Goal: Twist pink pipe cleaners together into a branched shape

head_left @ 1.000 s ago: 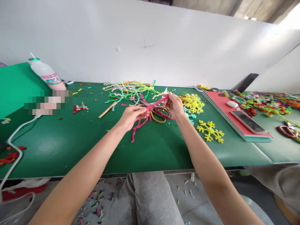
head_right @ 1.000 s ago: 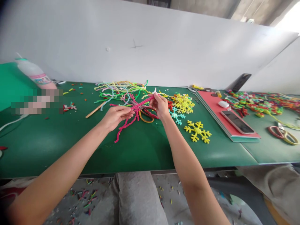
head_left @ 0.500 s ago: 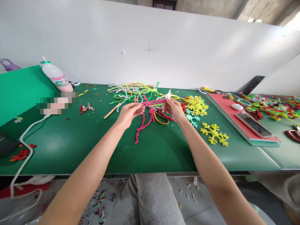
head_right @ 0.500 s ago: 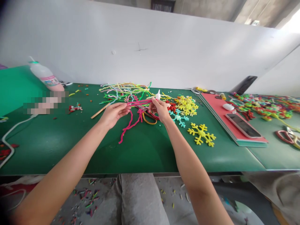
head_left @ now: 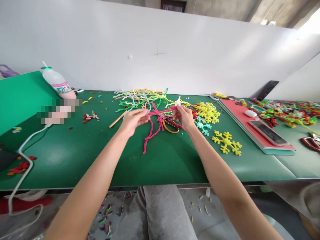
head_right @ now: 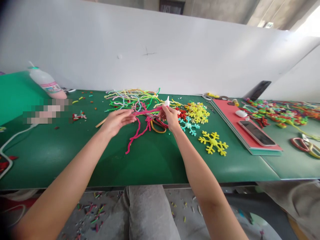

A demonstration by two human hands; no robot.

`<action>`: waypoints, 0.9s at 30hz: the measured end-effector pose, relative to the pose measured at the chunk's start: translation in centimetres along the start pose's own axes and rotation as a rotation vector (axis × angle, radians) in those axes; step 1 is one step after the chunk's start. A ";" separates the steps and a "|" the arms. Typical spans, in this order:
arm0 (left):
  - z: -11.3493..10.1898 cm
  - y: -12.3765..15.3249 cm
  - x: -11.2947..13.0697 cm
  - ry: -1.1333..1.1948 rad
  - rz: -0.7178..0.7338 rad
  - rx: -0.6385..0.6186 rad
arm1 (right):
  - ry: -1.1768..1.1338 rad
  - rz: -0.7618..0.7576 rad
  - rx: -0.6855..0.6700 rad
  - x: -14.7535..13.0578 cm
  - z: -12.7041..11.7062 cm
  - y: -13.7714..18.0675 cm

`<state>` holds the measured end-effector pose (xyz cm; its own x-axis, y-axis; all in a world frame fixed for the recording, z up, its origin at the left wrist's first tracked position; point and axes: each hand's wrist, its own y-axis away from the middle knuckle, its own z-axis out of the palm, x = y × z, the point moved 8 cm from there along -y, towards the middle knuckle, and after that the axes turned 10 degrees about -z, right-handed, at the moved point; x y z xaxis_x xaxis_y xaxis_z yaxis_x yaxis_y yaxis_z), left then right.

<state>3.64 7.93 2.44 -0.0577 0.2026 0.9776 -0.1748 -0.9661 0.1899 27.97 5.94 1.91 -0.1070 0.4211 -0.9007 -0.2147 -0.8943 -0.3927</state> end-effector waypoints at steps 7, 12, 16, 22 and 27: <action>-16.2 4.4 7.9 -0.775 0.349 1.052 | -0.005 -0.017 0.087 -0.3 -0.9 -0.2; -25.9 5.0 5.7 -0.875 0.040 0.981 | 0.004 0.003 0.074 -0.3 -0.4 0.0; -31.4 4.6 4.4 -0.990 -0.171 0.992 | 0.008 0.000 0.058 -0.5 -0.1 0.0; -34.2 3.3 3.9 -1.152 -0.463 0.938 | -0.011 -0.002 0.055 -0.3 -0.1 0.0; -33.4 1.9 4.4 -1.213 -0.482 0.849 | -0.005 0.000 0.065 -0.2 -0.5 -0.3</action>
<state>-29.79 12.34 4.03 0.7118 0.6678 0.2175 0.6687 -0.7391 0.0809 28.50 6.00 2.14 -0.1119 0.4218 -0.8997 -0.2774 -0.8827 -0.3794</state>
